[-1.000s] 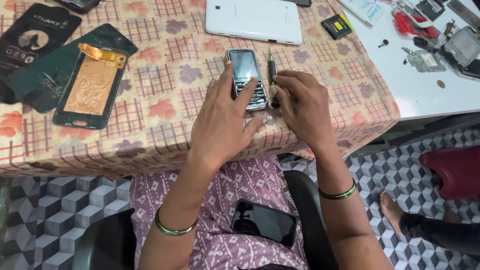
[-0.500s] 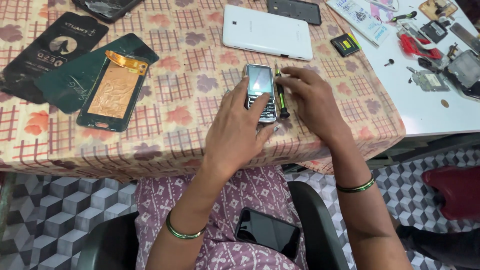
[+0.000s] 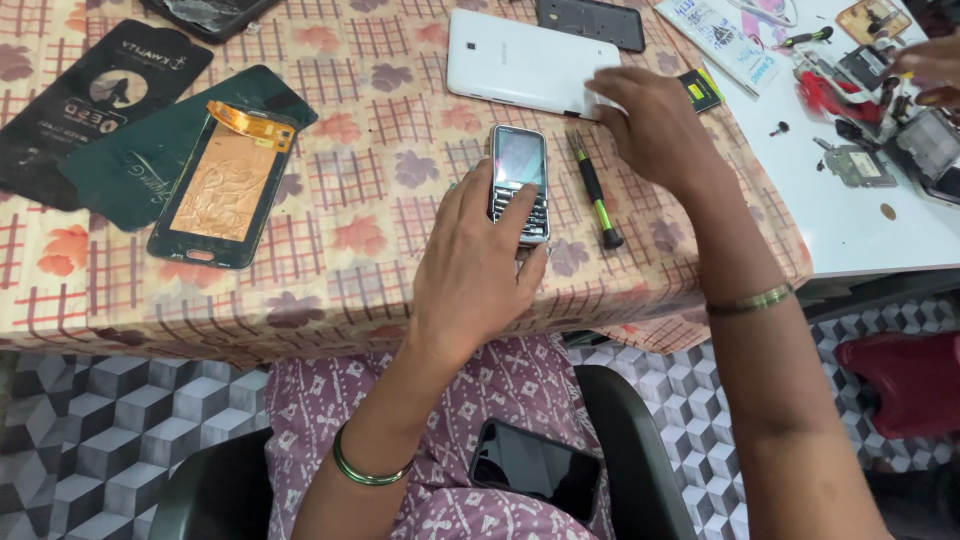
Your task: The person cleans a silver feature phone with a toothbrush and then uses a screwdriver to pry and adjust the front casing. The person also moves a white smartphone and a black phone back cover on the table.
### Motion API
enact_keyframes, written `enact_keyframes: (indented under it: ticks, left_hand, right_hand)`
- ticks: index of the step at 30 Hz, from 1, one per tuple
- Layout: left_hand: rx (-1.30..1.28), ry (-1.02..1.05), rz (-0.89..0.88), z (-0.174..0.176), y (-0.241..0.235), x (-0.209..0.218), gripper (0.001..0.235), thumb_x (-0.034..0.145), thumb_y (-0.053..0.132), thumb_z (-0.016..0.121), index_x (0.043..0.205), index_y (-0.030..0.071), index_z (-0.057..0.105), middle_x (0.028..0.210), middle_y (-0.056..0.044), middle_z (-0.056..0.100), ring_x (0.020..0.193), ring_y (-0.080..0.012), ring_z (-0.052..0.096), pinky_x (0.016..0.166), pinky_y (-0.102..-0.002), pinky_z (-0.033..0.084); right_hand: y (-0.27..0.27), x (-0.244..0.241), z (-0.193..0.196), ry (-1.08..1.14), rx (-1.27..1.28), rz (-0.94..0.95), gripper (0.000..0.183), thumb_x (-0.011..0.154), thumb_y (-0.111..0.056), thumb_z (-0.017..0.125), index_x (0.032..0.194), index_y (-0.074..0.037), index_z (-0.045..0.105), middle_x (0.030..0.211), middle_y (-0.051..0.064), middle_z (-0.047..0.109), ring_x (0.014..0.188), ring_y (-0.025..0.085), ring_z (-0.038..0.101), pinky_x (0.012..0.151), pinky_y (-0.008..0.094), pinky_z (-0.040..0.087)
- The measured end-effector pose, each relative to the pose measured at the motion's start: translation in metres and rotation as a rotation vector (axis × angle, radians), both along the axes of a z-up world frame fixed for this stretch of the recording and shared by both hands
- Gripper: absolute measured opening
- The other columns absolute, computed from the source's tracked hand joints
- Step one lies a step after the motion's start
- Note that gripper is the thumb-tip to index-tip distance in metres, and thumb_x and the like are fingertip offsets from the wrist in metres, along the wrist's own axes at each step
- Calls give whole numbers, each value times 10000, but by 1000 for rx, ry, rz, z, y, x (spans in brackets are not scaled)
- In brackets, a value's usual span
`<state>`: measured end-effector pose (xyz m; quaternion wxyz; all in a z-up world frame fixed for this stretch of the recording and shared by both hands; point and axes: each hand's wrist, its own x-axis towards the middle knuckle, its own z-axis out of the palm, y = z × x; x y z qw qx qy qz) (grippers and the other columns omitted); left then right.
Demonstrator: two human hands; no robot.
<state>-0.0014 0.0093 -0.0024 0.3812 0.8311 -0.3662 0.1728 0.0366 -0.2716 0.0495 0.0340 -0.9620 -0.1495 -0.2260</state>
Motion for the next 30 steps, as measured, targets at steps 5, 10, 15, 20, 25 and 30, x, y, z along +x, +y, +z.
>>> enact_keyframes:
  ticks: [5, 10, 15, 20, 25, 30]
  left_hand:
    - [-14, 8, -2, 3, 0, 0, 631, 838, 331, 796, 1347, 2, 621, 1429, -379, 467, 1326, -500, 484, 1112, -527, 420]
    - [2, -11, 1, 2, 1, 0, 629, 863, 348, 786, 1357, -3, 619, 1425, -382, 470, 1325, -499, 490, 1120, -528, 420]
    - [25, -12, 9, 1, -1, 1, 635, 863, 359, 785, 1358, -1, 615, 1421, -381, 470, 1329, -496, 490, 1125, -532, 414]
    - [24, -7, 9, 2, -1, 0, 634, 859, 353, 785, 1361, 4, 615, 1426, -374, 474, 1328, -490, 491, 1127, -530, 414]
    - [27, -7, 6, 2, -1, 1, 638, 859, 360, 785, 1363, 6, 615, 1426, -373, 474, 1330, -487, 493, 1129, -526, 415]
    - [36, -11, 14, 2, -2, 1, 629, 876, 373, 775, 1365, 11, 616, 1427, -370, 474, 1326, -485, 497, 1129, -525, 416]
  right_hand:
    - [-8, 37, -6, 152, -93, -13, 664, 946, -309, 757, 1491, -4, 532, 1524, 334, 459, 1341, 481, 478, 1090, 511, 414]
    - [-9, 45, -14, 133, -163, -76, 667, 971, -398, 720, 1509, -55, 527, 1515, 315, 481, 1354, 487, 478, 1098, 528, 419]
    - [-12, 46, -14, 85, -302, -66, 648, 1021, -485, 632, 1521, -86, 527, 1469, 302, 551, 1300, 483, 565, 1061, 529, 489]
    - [-10, 51, -15, 134, -453, -126, 609, 1092, -489, 477, 1566, -107, 468, 1437, 325, 554, 1212, 492, 619, 959, 515, 550]
    - [-7, 51, -18, 45, -556, -98, 546, 1110, -465, 445, 1522, -112, 497, 1427, 305, 571, 1210, 461, 639, 887, 491, 593]
    - [-14, 51, -16, -129, -630, -73, 406, 1149, -363, 495, 1424, -70, 560, 1297, 251, 678, 1027, 372, 735, 614, 399, 619]
